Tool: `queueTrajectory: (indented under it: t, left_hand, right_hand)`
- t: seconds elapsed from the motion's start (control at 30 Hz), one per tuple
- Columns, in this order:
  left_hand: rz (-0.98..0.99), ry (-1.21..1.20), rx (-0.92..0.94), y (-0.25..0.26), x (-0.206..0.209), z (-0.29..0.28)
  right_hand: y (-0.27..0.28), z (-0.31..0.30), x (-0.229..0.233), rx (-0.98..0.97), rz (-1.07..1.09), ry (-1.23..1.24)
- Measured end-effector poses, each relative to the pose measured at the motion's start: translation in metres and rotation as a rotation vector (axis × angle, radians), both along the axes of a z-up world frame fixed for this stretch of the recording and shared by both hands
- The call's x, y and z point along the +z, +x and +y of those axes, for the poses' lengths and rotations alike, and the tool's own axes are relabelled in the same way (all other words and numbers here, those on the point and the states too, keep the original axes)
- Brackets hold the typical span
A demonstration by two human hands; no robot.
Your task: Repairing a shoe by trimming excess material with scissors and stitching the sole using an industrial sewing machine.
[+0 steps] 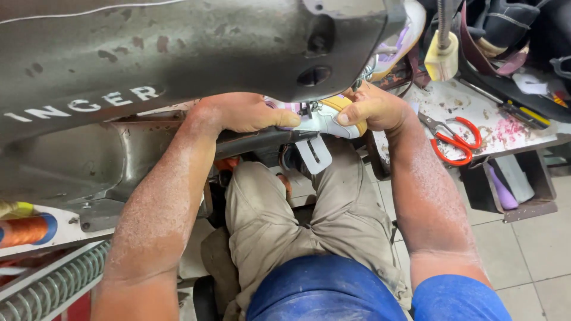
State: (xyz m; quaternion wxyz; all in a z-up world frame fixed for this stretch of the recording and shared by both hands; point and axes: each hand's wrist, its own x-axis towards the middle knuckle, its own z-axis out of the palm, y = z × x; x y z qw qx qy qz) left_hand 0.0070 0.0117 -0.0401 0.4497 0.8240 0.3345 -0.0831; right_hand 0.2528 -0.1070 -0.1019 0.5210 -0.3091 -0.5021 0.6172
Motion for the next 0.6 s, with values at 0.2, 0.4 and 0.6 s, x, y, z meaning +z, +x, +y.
queueTrajectory:
  t: [0.2,0.4,0.6]
  left_hand:
    - [0.015,0.022,0.014,0.004,0.014,-0.017]
    - [0.036,0.033,0.014,0.002,0.02,-0.021]
    - [0.045,0.01,0.024,-0.004,0.016,-0.013]
  right_hand:
    - [-0.007,-0.007,0.023,0.017,-0.048,-0.003]
    - [-0.004,-0.003,0.011,-0.005,0.09,-0.063]
    - [0.009,0.004,-0.013,-0.013,0.068,-0.098]
